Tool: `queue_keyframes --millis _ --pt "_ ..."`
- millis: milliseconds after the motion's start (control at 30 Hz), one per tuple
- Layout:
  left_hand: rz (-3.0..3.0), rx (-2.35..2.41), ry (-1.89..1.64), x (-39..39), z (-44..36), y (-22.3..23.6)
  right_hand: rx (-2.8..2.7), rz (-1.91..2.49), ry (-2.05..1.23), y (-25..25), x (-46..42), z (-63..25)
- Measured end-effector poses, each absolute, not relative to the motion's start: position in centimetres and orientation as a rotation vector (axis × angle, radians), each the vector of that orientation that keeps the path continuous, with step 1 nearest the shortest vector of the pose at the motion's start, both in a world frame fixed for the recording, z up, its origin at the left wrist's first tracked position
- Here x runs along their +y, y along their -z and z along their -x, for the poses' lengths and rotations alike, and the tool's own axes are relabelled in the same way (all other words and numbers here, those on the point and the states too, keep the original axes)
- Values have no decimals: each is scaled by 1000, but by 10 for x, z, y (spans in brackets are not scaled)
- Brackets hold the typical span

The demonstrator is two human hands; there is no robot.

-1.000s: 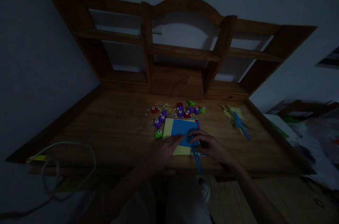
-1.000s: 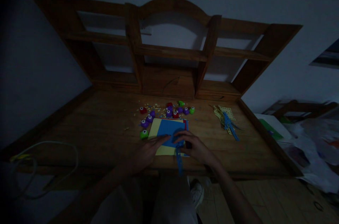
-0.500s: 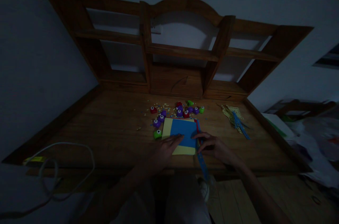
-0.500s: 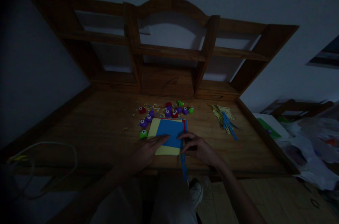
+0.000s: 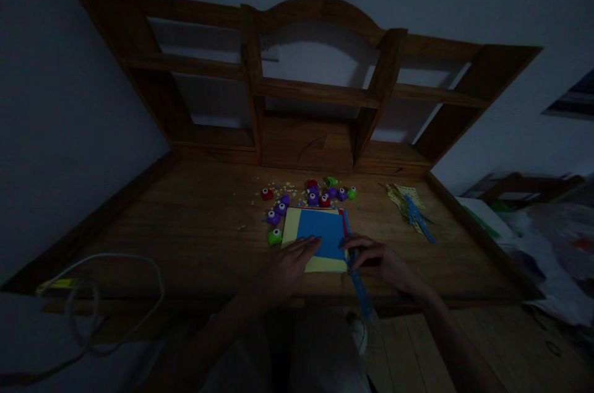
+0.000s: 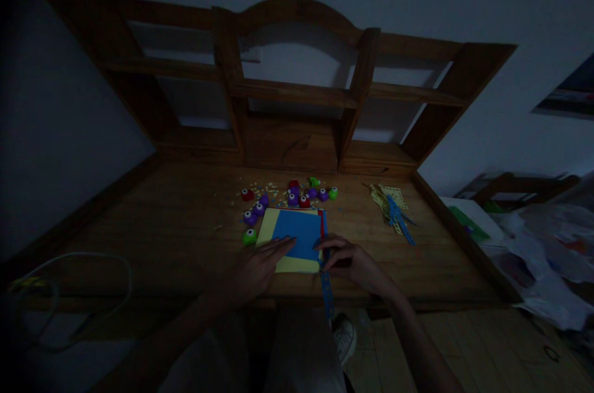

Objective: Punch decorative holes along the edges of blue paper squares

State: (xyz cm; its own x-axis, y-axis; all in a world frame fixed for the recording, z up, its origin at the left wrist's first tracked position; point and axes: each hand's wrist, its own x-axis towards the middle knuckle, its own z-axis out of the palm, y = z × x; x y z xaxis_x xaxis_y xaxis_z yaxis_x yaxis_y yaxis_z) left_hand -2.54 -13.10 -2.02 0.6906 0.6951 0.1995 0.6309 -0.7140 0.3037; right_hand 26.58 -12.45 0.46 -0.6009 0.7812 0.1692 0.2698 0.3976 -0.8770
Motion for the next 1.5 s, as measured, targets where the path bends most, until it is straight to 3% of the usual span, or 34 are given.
queue_keyframes --millis 300,500,667,1000,1233,1367,1500 --pt "-2717 948 -467 -132 28 23 -1772 1161 -1266 -1 -137 -296" --pt "-2832 873 -551 -135 32 36 -1115 1501 -1085 8 -151 -326" --pt "-2826 828 -503 -136 31 33 -933 1679 -800 5 -156 -348" --pt "-2789 1004 -357 -136 27 37 -866 1532 -809 25 -160 -352" --pt "-2699 1154 -741 -141 38 29 -787 1540 -792 22 -160 -352" --pt "-2378 1462 -1203 -160 30 17 -820 1558 -758 18 -161 -351" --pt "-1993 1663 -1424 -167 11 4 -855 1513 -791 19 -162 -352"
